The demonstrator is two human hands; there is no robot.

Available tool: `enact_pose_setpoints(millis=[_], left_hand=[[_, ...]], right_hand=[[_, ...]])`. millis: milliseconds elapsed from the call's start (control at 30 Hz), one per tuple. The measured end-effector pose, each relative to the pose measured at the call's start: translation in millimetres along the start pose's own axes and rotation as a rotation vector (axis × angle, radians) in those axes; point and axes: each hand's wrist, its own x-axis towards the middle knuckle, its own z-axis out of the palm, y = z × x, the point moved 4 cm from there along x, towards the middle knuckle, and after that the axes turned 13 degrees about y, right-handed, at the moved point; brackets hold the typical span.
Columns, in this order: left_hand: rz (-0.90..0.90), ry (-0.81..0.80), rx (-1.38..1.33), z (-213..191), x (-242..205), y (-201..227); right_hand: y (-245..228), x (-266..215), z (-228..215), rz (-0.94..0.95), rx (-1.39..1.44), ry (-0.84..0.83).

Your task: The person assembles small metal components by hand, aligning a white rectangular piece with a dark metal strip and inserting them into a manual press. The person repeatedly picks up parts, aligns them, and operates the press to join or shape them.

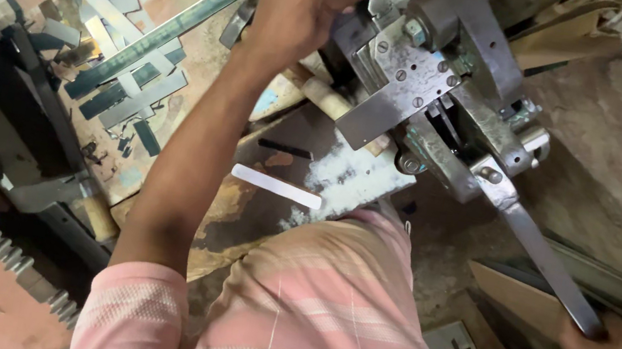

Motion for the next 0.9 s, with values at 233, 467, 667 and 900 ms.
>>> enact_pose_setpoints(millis=[233,467,667,900], left_hand=[[-0.078,-0.198,-0.256,0,5,-25],[-0.082,-0.156,-0.281,4,3,-28],[-0.048,0.134,-0.186,-31,13,17],[-0.710,0.372,-0.610,-78,-78,160]], right_hand=[[-52,3,6,-0.091,-0.085,0.158],[-47,22,-8,0.162,0.048,0.192],[-115,48,-47,0.021,0.168,-0.020],[-302,120,-128,0.074,1.018,0.105]])
